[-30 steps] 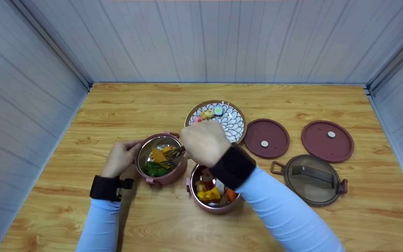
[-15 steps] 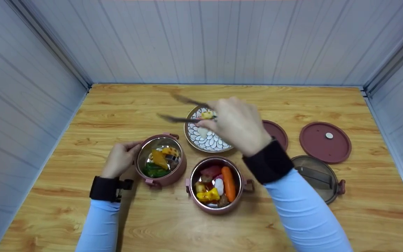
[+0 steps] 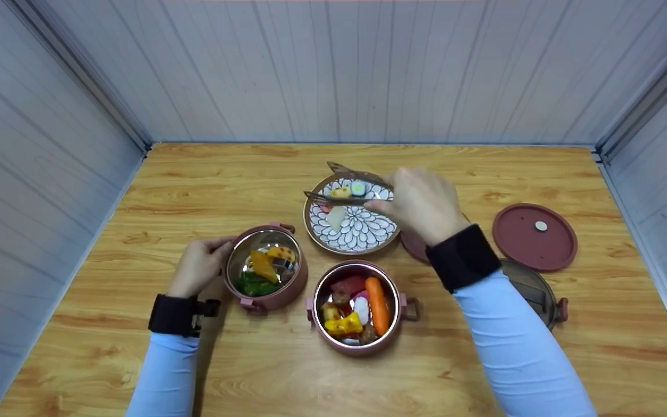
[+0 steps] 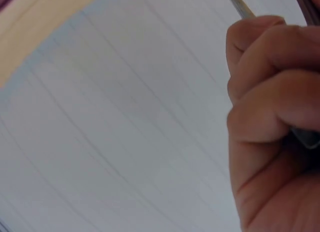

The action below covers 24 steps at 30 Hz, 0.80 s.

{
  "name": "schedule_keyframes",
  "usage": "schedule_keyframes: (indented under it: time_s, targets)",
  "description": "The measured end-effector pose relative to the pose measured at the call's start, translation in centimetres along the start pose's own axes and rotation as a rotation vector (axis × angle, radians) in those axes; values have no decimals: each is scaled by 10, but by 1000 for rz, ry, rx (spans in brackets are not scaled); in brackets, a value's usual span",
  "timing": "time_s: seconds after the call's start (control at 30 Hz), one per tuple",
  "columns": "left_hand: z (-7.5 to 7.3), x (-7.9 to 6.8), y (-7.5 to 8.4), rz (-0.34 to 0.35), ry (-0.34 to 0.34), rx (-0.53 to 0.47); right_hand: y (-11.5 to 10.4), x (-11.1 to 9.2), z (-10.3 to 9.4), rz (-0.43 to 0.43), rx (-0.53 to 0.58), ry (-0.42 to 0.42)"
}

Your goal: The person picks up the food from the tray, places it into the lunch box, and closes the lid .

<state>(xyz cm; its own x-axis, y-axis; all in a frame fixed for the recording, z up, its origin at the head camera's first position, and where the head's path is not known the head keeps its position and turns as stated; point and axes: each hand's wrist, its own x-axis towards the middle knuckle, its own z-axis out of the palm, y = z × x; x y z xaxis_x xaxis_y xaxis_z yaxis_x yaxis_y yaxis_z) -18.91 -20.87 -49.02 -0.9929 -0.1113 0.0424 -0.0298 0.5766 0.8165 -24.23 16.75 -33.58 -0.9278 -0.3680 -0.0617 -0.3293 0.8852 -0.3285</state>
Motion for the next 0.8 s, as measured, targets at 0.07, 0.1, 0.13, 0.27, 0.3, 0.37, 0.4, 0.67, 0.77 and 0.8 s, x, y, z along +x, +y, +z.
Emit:
schedule_keyframes:
  time_s: [0.07,0.1,0.13,0.27,0.3,0.37,0.4,0.67,0.77,0.8]
  targets:
    - [1,1,0,2,1,-1,5,4,8,14,-3,-47]
    - [1,1,0,3,1,-4,8,6,12,22,-8,-65]
    - [1,1,0,4,1,-9,10,7,17,22,-9,-77]
    - [2,1,1,5,-2,-13,18,12,32,16,-2,-112]
    - [2,2,1,4,-2,-12,19,14,35,11,-4,-114]
    - [2,2,1,-1,-1,-10,21,16,40,-3,-7,-116]
    - [2,2,1,-3,-1,-11,21,17,43,-3,-13,-117]
    - [5,5,1,1,-2,-27,20,22,52,33,-65,-134]
    - [5,5,2,1,-2,-19,20,21,54,22,-77,-111]
    - [5,4,2,3,-2,-14,20,20,55,16,-81,-101]
